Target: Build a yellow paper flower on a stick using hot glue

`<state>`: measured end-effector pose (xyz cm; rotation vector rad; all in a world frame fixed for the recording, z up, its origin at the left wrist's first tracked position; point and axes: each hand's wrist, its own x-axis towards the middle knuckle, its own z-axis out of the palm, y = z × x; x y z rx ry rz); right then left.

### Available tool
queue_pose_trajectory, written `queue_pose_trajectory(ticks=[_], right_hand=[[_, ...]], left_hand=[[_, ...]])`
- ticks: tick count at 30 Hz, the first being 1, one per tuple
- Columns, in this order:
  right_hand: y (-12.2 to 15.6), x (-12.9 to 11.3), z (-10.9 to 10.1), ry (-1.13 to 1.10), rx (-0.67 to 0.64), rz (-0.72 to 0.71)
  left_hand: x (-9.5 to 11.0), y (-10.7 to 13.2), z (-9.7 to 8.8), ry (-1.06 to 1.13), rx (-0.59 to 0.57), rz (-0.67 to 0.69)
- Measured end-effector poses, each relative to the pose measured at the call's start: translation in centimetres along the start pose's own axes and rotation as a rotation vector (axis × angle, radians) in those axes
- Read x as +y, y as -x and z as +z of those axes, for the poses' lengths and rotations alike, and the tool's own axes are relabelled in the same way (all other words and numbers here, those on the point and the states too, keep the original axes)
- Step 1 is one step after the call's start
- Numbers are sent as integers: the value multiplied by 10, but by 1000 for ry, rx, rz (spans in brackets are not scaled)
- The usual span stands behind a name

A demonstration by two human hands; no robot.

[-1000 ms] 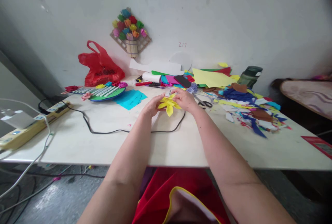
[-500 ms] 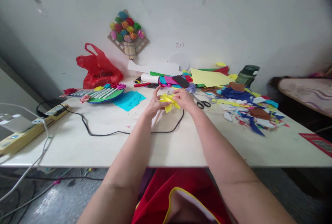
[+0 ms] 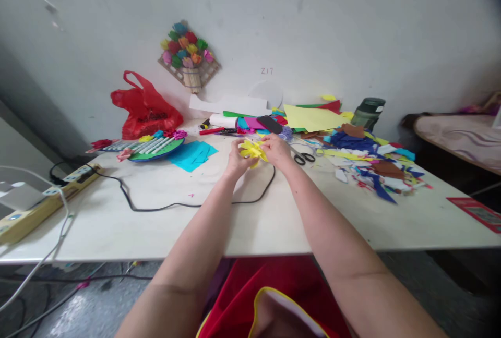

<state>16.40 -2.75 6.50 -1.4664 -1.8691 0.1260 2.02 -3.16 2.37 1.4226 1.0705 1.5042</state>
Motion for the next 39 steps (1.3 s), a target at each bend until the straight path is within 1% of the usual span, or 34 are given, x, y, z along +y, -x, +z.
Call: queue_pose_trajectory(ticks=[3, 6, 7, 8, 11, 15, 18, 23, 29, 35, 39], right_hand=[[1, -1, 0, -10, 3, 11], [0, -1, -1, -28, 3, -4], [0, -1, -1, -36, -4, -13], [-1, -1, -1, -45, -15, -21], [-3, 1, -1, -78, -56, -26], [-6, 5, -1, -137, -86, -17], [-7, 8, 0, -192, -86, -29], [-7, 10, 1, -280, -68, -54], [-4, 6, -1, -300, -107, -31], [-2, 4, -3, -360, -130, 8], [0, 2, -5, -398, -145, 52]], left_hand=[[-1, -2, 0, -2, 19, -7], [3, 0, -3, 133, -48, -98], [6, 0, -5, 182, -88, -134], [8, 1, -8, 217, -100, -176], [15, 3, -15, 286, -194, -281], [18, 3, -23, 328, -276, -333], [18, 2, -25, 338, -308, -349], [16, 0, -25, 268, -300, -328], [13, -1, -22, 215, -236, -295], [13, 0, -23, 228, -275, -308], [16, 0, -23, 231, -266, -339]])
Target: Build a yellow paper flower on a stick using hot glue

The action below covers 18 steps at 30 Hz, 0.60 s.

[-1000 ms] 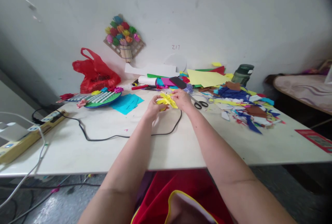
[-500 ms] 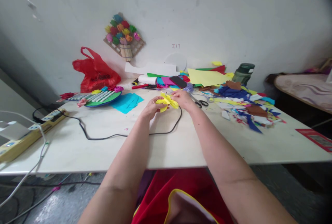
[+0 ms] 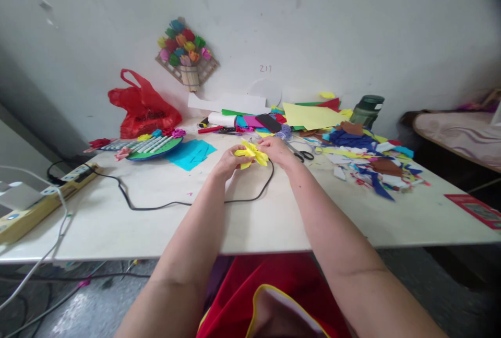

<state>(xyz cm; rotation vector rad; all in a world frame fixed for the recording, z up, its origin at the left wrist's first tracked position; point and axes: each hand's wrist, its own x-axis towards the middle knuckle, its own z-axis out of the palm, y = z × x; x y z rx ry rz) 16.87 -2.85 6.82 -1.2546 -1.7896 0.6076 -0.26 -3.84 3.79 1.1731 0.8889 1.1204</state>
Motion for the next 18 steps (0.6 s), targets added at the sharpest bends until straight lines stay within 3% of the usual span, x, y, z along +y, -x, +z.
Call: queue_pose_trajectory(ticks=[6, 12, 18], right_hand=[[-1, 2, 2, -6, 9, -13], [-2, 7, 7, -12, 13, -30], [-3, 7, 10, 12, 16, -26]], left_hand=[[1, -1, 1, -73, 40, 29], [3, -2, 2, -309, 153, 146], [7, 0, 1, -357, 122, 187]])
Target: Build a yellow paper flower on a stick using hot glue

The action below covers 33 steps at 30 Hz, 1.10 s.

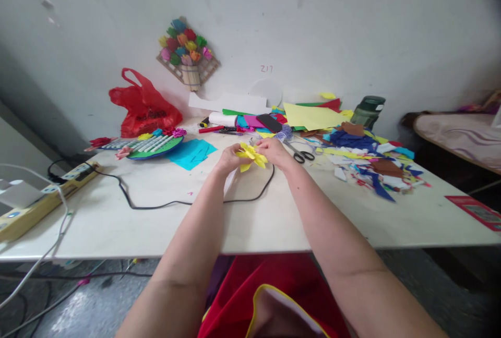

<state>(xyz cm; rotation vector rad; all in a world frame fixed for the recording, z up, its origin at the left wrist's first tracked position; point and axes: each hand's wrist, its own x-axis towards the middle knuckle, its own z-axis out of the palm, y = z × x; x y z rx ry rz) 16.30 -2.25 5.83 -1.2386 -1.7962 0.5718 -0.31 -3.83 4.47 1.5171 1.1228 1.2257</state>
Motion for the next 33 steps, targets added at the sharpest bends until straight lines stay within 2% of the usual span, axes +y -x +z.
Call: queue_pose_trajectory(ticks=[9, 16, 21, 27, 33], right_hand=[[1, 0, -2, 4, -6, -47], [0, -4, -5, 89, -48, -31], [-2, 0, -5, 63, -62, -59], [-2, 6, -8, -70, -119, -94], [4, 5, -16, -312, -281, -6]], left_hand=[[-17, -5, -3, 206, -139, -29], [-15, -5, -5, 261, -176, -89], [-18, -7, -8, 304, -197, -114], [-23, -9, -10, 333, -233, -104], [-27, -11, -13, 434, -350, -117]])
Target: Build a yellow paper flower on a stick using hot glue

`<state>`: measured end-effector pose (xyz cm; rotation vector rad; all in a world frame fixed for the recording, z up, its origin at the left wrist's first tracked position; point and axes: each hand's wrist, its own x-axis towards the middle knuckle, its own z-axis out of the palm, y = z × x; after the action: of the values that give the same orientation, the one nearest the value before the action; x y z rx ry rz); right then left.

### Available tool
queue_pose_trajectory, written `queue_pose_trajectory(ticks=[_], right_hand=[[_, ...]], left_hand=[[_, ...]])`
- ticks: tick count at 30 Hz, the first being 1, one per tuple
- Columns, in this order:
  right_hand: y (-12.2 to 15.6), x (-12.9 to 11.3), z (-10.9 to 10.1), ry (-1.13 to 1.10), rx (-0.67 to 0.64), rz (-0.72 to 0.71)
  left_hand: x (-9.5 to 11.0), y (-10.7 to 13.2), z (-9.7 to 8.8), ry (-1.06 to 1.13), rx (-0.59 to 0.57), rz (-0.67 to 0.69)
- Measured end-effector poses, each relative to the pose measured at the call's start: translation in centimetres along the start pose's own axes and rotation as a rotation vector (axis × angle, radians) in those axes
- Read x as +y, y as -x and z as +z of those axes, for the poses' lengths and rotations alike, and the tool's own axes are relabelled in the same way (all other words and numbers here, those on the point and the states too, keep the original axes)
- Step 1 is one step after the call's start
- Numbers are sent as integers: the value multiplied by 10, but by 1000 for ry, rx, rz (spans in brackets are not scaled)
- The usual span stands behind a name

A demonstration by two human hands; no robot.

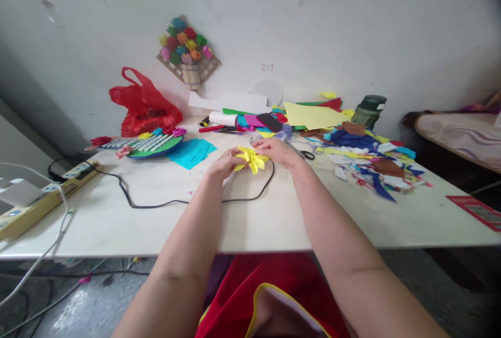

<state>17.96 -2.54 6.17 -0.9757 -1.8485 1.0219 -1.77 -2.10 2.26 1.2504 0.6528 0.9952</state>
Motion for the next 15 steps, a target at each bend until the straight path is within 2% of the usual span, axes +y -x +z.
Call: queue_pose_trajectory(ticks=[4, 7, 11, 15], right_hand=[[6, -6, -2, -93, -66, 98], [8, -6, -3, -135, -103, 118], [7, -3, -2, -121, -91, 74], [4, 0, -2, -70, -58, -49]], left_hand=[[-3, -1, -6, 41, -84, -19], [-3, 0, -8, 53, -105, -37], [-2, 1, -6, 59, -92, -47], [-2, 1, -6, 76, -84, -25]])
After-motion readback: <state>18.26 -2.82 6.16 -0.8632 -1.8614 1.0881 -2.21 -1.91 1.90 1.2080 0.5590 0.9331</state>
